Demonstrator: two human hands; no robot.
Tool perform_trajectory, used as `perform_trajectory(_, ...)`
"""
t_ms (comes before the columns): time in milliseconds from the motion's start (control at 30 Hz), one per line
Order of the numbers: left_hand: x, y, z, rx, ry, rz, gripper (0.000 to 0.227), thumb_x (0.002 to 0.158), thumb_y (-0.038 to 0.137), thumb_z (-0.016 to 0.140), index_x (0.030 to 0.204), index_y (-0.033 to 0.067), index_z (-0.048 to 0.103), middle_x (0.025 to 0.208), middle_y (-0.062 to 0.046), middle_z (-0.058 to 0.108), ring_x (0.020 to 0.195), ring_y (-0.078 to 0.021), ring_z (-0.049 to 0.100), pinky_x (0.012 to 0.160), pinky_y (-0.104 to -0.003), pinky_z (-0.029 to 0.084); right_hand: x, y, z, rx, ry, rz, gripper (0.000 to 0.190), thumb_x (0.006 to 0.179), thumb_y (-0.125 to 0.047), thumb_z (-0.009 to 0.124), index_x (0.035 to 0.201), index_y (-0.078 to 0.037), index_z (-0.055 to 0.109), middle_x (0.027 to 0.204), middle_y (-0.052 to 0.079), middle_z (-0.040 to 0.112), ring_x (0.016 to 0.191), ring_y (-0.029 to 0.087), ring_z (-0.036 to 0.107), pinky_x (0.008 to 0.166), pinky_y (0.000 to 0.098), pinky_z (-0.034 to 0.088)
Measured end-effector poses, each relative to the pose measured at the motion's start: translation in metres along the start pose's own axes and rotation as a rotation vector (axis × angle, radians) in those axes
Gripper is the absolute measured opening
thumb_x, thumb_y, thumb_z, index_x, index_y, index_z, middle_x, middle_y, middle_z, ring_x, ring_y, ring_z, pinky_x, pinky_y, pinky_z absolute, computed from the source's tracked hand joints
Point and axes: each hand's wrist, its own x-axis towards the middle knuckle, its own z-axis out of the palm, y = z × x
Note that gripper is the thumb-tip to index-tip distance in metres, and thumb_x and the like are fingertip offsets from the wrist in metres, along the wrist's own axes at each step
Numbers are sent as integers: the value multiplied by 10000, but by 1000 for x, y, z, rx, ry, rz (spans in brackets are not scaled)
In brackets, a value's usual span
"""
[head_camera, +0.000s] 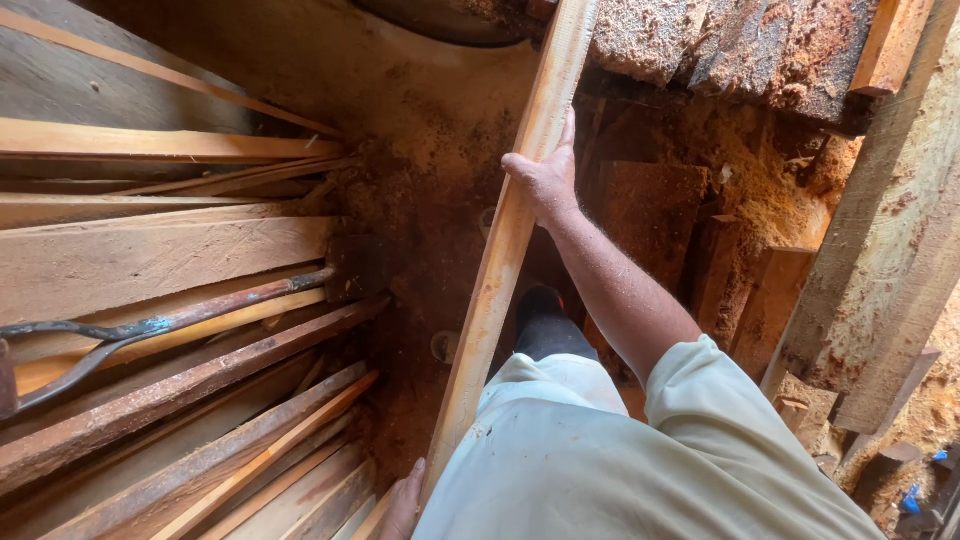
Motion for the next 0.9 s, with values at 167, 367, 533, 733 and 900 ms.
perform_trajectory(167, -6, 13, 2, -31, 17, -45, 631, 798, 498, 398, 1222, 51, 536, 1294, -73, 502, 1239, -173, 435, 1029, -258, 304, 8, -1, 0, -10, 16, 3, 1024, 546, -122, 658, 1377, -130, 59, 1228, 131, 451, 931, 184, 553, 722, 273, 525)
perform_trajectory(367, -23, 36, 3, -17, -2, -77, 645, 789, 525, 375, 1131, 46, 639, 1180, -84, 611, 1114, -208, 548, 939, -288, 372, 13, -6, 1, 21, 13, 8, 1010, 552, -96, 648, 1376, -138, 67, 1170, 131, 480, 841, 175, 567, 629, 276, 543)
perform_trajectory(533, -32, 51, 5, -75, 0, -80, 646, 781, 524, 389, 1116, 36, 646, 1160, -81, 624, 1097, -203, 554, 938, -283, 368, 20, -10, 0, 11, 19, 20, 1012, 545, -101, 650, 1377, -146, 75, 1191, 128, 480, 893, 179, 565, 678, 275, 539)
perform_trajectory(733, -27, 51, 7, -85, 16, -63, 659, 767, 532, 397, 1131, 36, 634, 1171, -82, 619, 1114, -197, 545, 950, -282, 366, 27, -9, -1, 17, 20, 11, 1023, 543, -104, 653, 1381, -140, 67, 1214, 127, 474, 924, 180, 564, 709, 275, 533)
perform_trajectory(900, -28, 56, 9, -132, 16, -71, 612, 786, 500, 404, 994, 8, 702, 1026, -89, 681, 973, -208, 607, 870, -285, 403, 34, -10, -1, 8, 26, 3, 1010, 538, -106, 657, 1376, -143, 94, 1122, 117, 520, 819, 158, 571, 627, 267, 542)
